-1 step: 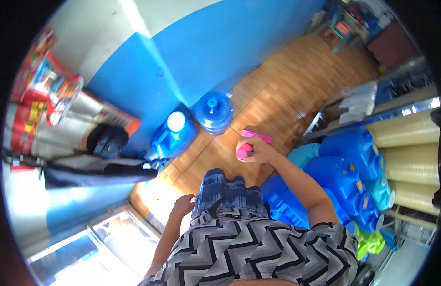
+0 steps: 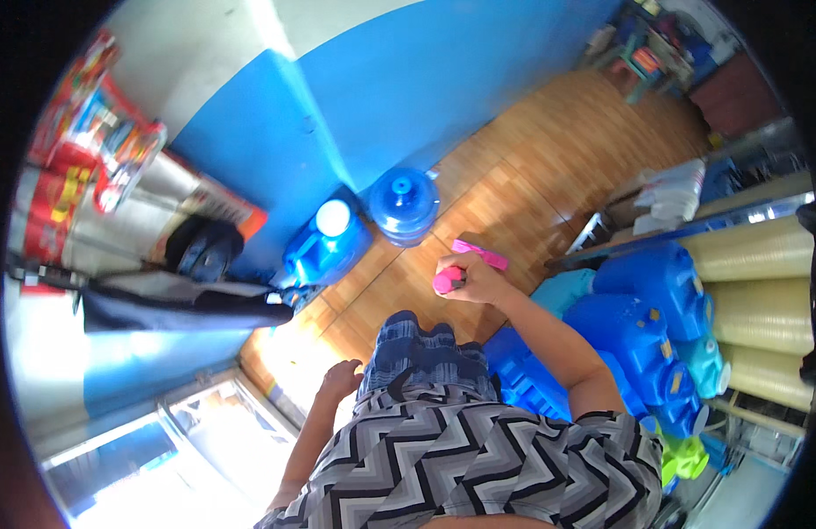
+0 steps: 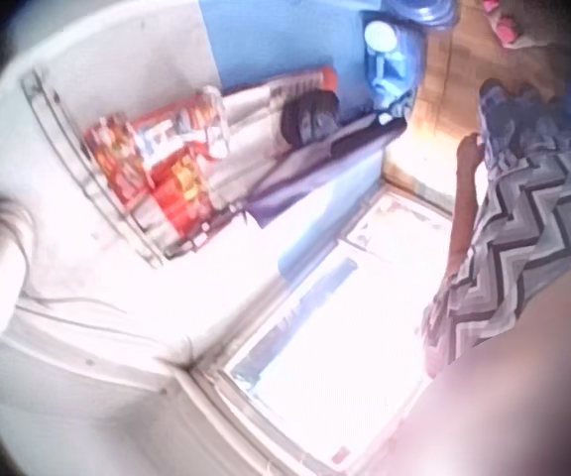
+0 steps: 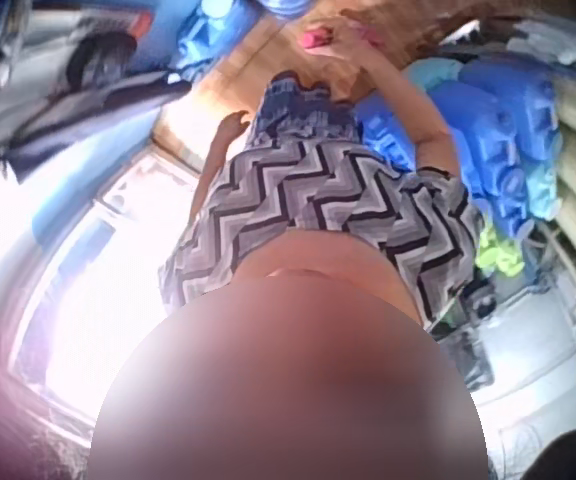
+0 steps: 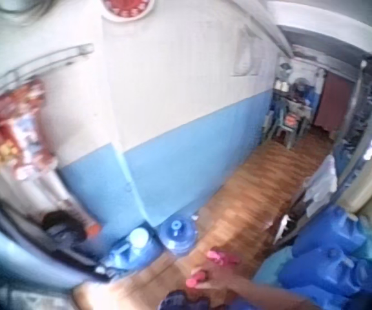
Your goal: The person sweeps the tiled floor with a pink broom in a room filled with stacked plastic water containers. They move around the room, sweeping different areas and occasionally repositioning a large water jug.
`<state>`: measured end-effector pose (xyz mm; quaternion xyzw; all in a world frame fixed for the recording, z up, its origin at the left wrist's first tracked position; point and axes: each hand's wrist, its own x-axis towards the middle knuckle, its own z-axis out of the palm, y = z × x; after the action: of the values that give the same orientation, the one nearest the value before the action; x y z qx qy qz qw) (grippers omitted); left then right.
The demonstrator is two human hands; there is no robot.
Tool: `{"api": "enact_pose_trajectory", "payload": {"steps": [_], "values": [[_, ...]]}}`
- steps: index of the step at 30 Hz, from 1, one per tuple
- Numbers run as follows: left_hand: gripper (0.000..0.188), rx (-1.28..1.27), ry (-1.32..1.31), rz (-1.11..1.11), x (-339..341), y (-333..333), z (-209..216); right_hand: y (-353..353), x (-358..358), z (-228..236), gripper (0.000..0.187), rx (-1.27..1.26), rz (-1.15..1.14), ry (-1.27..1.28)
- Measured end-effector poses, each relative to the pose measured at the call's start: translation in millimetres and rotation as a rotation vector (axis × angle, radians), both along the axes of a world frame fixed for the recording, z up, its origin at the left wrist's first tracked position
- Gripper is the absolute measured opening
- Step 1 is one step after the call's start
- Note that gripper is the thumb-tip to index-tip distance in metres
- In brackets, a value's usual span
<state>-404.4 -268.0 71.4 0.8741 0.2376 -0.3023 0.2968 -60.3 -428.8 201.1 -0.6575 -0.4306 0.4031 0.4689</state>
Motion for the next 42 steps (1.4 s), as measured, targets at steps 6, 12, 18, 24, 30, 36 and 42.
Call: {"api": "enact_pose_trajectory", "payload": {"steps": [6,12,18,24,30,36,42], "values": [[0.039,0.023,0.079,0.151,-73,-32,-19,56,-76,40,0.017,0.226,-0.184,0.079],[0.039,-0.012,0.024,0.426,-151,-52,-15,117,-126,71,0.011,0.4,-0.248,0.517],[0.039,0.019,0.158,0.604,-217,-73,7,185,-167,13,0.013,0.395,-0.281,0.787],[0.04,0.039,0.253,0.671,-224,-81,21,188,-164,-96,0.026,-0.06,-0.121,0.624],[0.038,0.053,0.153,0.677,-199,-73,6,128,-82,-157,0.023,0.05,-0.369,0.684],[0.039,0.063,0.089,0.593,-148,-55,0,32,78,-97,0.022,0.1,-0.597,0.488],[0.037,0.042,0.019,0.491,-89,-40,-7,-59,206,-39,0.024,0.045,-0.669,0.353]]}}
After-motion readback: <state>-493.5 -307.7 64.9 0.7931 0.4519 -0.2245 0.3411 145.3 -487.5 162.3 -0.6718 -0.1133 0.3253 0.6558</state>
